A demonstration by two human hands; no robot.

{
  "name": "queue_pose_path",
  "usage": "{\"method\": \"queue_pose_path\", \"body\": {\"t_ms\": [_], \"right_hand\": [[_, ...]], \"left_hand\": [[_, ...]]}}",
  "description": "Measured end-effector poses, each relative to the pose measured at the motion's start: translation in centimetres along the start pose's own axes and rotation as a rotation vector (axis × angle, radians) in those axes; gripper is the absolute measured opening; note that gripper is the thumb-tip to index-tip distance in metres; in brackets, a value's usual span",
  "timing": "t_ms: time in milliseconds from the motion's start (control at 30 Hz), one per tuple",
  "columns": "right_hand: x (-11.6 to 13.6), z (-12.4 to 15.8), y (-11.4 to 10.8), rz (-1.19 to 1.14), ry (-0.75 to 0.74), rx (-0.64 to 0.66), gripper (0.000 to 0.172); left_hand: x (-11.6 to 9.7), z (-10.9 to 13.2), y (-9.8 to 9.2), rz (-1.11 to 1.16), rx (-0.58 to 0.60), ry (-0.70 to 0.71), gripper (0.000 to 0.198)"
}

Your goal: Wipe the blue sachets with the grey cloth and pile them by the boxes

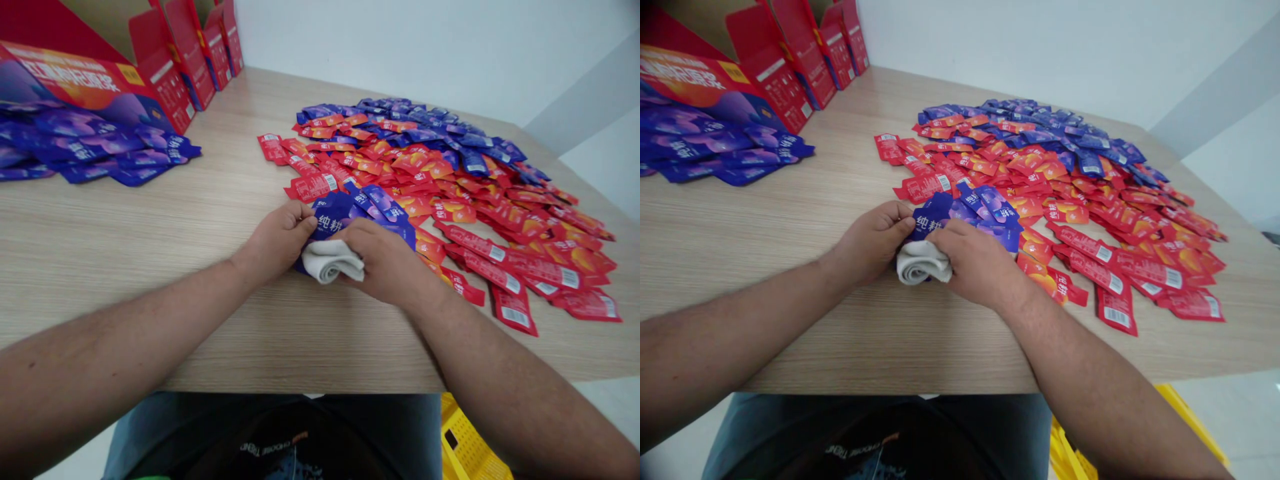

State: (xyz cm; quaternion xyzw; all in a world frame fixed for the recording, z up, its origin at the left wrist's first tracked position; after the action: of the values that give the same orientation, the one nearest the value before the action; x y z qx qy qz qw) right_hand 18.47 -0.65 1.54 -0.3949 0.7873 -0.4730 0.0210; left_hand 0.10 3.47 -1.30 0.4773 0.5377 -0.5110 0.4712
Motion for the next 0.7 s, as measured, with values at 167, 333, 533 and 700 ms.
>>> {"method": "queue_pose_path", "body": {"t_ms": [167,333,533,700], "right_hand": [[-1.0,-0.3,-0.4,0.132,0.095,-0.153,0.013],[-1.5,-0.4,-0.6,0.121,0.083,-0.168,0.015],[-0.8,-0.2,-0.2,0.102,0.066,-0.107,0.014],[-0.7,-0.1,-0.2,0.088,0.043,-0.084,0.019]], "left_hand": [[0.4,-0.1,0.1,0.005,-0.013,-0.06,0.011],[-0.6,0.4,0.0,-0.225,0.041,0.036,0.015],[-0.4,0.2,-0.1,-0.12,0.017,-0.014,0.016],[0.0,0.1,0.3,0.059,0.06,-0.163,0.015]]}}
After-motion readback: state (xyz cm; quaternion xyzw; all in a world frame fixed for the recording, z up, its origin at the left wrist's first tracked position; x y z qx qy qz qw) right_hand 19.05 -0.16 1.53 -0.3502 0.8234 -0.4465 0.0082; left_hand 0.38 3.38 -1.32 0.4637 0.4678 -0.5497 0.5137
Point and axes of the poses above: each hand's wrist, its own z-axis away from the middle knuckle, its own y-axis out of the palm, x = y × z, the point moved 2 cm from there along -z, towards the middle knuckle, and after that the axes turned 14 degrees about -x, right-handed, at the moved point
